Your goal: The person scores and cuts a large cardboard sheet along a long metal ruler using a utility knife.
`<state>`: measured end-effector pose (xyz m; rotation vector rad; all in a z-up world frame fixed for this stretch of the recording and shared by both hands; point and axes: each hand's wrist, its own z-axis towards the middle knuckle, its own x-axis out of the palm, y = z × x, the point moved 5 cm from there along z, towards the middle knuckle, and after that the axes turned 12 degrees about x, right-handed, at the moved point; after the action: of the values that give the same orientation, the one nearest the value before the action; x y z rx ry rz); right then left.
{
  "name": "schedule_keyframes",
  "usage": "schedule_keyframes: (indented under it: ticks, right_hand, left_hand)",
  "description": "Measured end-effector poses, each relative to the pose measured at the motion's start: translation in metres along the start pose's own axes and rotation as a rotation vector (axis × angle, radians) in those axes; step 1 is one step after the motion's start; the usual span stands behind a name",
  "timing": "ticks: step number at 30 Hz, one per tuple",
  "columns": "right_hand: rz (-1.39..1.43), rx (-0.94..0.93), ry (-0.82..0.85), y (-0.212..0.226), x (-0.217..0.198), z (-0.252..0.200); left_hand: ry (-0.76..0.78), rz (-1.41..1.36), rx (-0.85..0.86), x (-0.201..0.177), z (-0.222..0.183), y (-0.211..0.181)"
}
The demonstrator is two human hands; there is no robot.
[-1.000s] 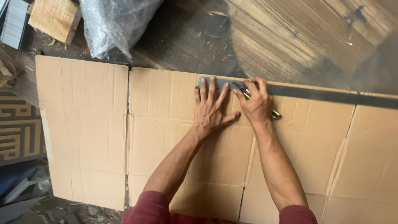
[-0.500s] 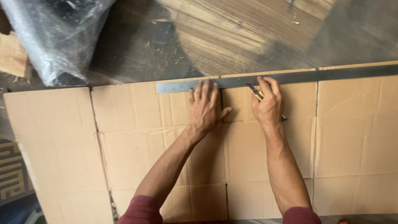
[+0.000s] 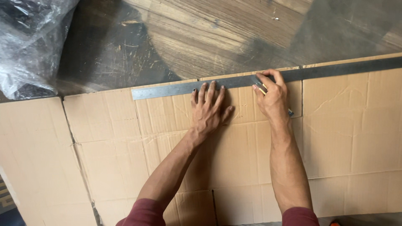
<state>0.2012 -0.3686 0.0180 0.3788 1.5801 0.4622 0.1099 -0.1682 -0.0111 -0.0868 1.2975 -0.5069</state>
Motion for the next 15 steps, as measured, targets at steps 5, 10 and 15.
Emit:
schedule_keyframes:
  ticks: [5, 10, 15]
  right_hand:
    - [0.010, 0.031, 0.026, -0.001, -0.002, 0.000]
    - [-0.013, 0.050, 0.063, 0.015, -0.009, 0.002]
    - [-0.108, 0.104, 0.113, 0.051, -0.011, -0.002]
  left_hand:
    - [0.063, -0.018, -0.053, 0.007, -0.002, 0.001]
    - [0.054, -0.044, -0.096, 0.000, -0.008, 0.013]
    - [0.029, 0.195, -0.309, -0.036, -0.035, 0.056]
